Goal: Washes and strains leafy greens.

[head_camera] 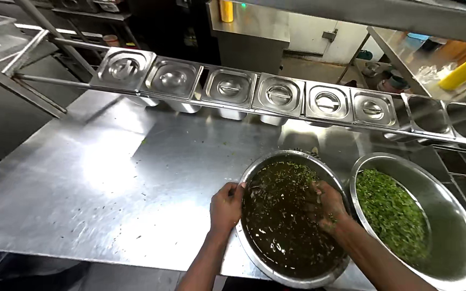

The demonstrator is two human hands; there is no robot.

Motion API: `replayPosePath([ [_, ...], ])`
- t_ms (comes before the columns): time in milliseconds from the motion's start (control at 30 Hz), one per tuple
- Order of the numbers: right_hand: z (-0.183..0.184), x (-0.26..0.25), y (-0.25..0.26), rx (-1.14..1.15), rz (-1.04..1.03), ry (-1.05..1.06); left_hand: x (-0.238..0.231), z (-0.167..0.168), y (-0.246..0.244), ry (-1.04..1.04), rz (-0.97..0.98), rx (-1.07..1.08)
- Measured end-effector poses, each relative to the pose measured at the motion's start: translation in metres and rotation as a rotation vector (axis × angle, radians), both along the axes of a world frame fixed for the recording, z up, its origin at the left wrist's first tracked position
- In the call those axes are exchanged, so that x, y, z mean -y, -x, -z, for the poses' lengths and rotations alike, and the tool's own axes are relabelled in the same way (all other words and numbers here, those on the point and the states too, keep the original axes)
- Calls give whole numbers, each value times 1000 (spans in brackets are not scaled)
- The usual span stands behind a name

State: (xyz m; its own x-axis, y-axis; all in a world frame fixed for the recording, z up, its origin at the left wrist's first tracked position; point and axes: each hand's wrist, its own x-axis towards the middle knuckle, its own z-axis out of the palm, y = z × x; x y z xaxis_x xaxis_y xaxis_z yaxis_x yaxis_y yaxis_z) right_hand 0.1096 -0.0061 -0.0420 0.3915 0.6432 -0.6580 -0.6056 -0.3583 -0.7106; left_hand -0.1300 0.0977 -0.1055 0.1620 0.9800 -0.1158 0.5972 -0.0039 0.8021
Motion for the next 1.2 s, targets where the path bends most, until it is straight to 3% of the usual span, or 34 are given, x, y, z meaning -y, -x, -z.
replayPosePath([
  [267,-39,-5,-11,163,50,-167,1,-6,-3,43,23,-40],
  [467,-37,-4,-25,264,-159,17,5,0,-1,-43,24,25],
  [567,-31,-4,-12,185,-223,5,6,3,-3,-107,15,34],
  [1033,13,-7,7,317,308,-192,6,-3,2,-207,85,-48],
  [1200,15,-12,12,394,112,-276,4,-4,1,-234,104,-92],
])
